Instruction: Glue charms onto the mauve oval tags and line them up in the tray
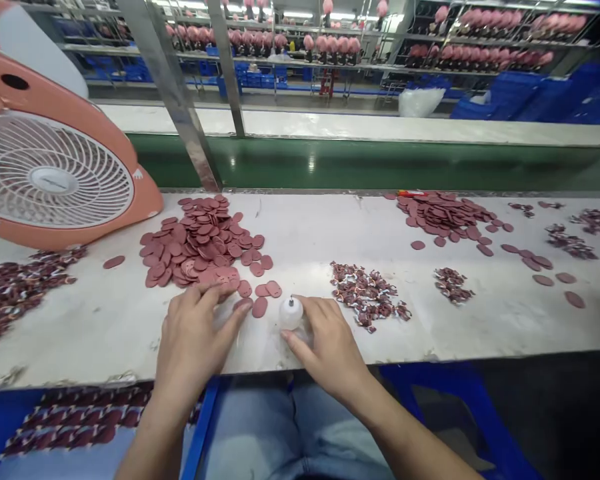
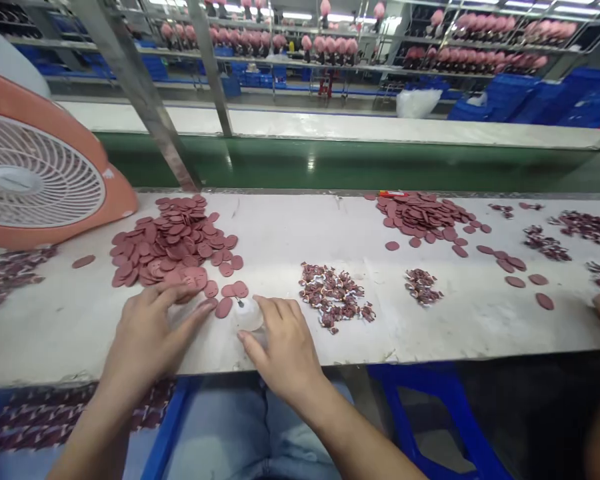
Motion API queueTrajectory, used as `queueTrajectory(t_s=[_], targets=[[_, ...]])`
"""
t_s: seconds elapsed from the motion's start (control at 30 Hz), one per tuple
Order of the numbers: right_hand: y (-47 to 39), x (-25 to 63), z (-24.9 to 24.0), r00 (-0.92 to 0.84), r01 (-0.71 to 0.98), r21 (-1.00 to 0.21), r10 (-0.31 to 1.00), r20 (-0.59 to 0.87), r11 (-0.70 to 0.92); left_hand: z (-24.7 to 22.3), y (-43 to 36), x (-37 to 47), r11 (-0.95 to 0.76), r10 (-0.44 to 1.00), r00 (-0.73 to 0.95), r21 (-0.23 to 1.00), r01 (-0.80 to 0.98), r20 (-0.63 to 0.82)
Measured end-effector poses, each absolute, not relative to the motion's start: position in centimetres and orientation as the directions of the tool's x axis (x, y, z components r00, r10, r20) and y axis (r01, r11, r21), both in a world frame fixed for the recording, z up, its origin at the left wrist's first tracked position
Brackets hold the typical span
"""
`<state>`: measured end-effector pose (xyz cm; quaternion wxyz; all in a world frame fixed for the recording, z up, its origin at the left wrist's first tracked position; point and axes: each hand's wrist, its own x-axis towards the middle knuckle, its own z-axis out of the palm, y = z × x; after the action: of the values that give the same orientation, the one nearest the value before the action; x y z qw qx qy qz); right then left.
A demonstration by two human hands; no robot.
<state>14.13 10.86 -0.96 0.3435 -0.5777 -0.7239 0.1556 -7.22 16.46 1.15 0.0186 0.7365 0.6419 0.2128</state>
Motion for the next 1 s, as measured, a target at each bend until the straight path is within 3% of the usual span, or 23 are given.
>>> queueTrajectory(t_s=[0.13, 0.27, 0.6, 0.83, 1.0], targets=[[10.8, 14.3, -1.2, -0.102, 0.715, -0.634, 0.941, 0.322, 0.294, 2.7, 21.9, -5.9, -0.282, 0.910, 0.186, 0.226, 0.932, 0.370], [10.8, 14.5, -1.5, -0.112, 0.701, -0.643, 0.938, 0.329, 0.309, 2.9, 25.2, -5.2, -0.382, 0.913, 0.344, 0.170, 0.908, 0.218], [10.7, 14.5, -1.4, -0.118, 0.701, -0.640, 0.936, 0.330, 0.314, 0.9, 17.6, -5.8, -0.481, 0.876, 0.450, 0.237, 0.844, 0.173], [10.7, 14.5, -1.7, -0.124, 0.714, -0.625, 0.936, 0.329, 0.315, 0.1, 15.4, -6.6, -0.572, 0.815, 0.482, 0.312, 0.759, 0.321], [10.7, 14.5, -1.7, -0.124, 0.724, -0.616, 0.937, 0.326, 0.310, 0.5, 13.5, -7.6, -0.546, 0.786, 0.295, 0.386, 0.744, 0.543]])
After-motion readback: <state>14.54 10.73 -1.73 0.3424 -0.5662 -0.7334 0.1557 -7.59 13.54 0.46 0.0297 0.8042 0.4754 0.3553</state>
